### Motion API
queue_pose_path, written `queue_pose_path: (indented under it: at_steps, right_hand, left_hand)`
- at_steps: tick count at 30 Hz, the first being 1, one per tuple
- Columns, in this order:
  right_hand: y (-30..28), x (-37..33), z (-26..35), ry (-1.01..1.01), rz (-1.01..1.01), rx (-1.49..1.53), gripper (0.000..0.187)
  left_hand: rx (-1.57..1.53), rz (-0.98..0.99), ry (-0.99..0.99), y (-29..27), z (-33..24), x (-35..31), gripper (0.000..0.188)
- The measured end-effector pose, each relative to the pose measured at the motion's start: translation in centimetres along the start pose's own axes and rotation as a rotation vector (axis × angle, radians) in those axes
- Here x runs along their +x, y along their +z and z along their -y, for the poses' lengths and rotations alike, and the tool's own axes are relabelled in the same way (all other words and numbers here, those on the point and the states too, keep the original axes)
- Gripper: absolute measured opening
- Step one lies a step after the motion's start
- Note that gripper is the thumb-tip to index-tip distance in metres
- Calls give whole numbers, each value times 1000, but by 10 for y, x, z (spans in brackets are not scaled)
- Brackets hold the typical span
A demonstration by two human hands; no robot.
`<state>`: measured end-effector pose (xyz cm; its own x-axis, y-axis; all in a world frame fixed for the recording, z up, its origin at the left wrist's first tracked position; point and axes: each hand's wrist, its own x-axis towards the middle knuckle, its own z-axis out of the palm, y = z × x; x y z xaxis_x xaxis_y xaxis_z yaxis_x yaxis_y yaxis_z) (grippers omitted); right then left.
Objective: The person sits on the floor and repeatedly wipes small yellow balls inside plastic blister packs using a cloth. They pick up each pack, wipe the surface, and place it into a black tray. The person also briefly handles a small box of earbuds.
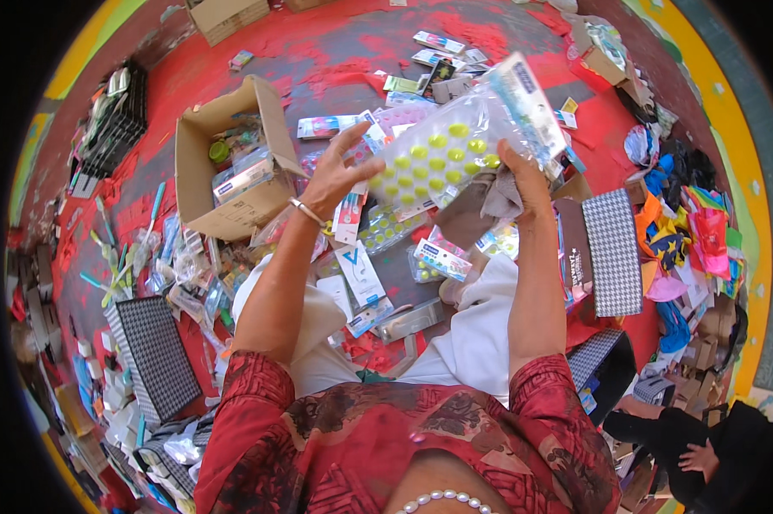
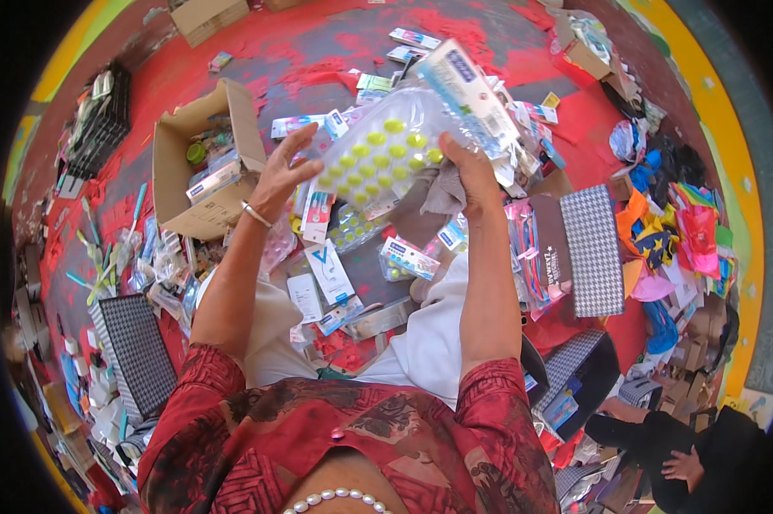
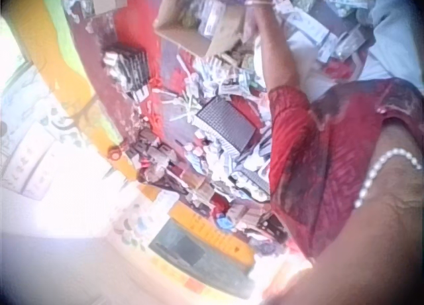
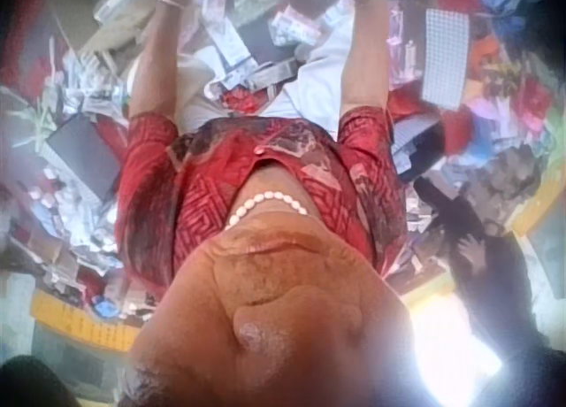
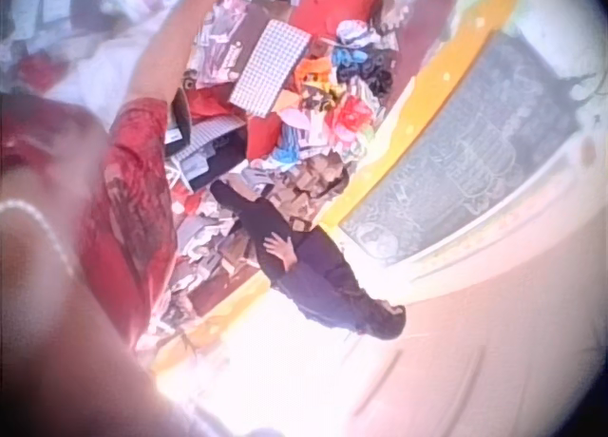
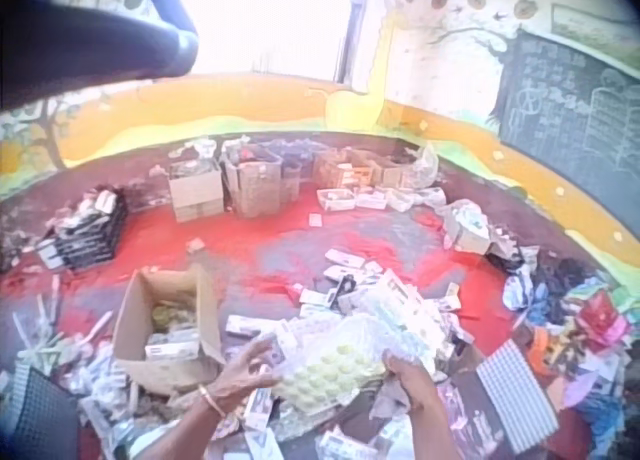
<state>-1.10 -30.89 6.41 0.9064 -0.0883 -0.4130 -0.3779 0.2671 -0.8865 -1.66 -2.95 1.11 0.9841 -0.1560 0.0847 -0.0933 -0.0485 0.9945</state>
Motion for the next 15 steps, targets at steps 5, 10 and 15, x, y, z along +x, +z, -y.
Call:
queue_pose_path:
  at_steps: [5,10,15]
  right_hand:
    - [15,-11,-9,89,345,60,42]
    - [16,-2,-18,104,263,-221,43]
    - [-2,6,0,-122,-43,104,31]
  left_hand:
    - [185,375,-70,12,-17,-5,77]
    - [-215,442,-228,23,-23,-15,55]
    - [-379,259,-322,28,-8,-19,56]
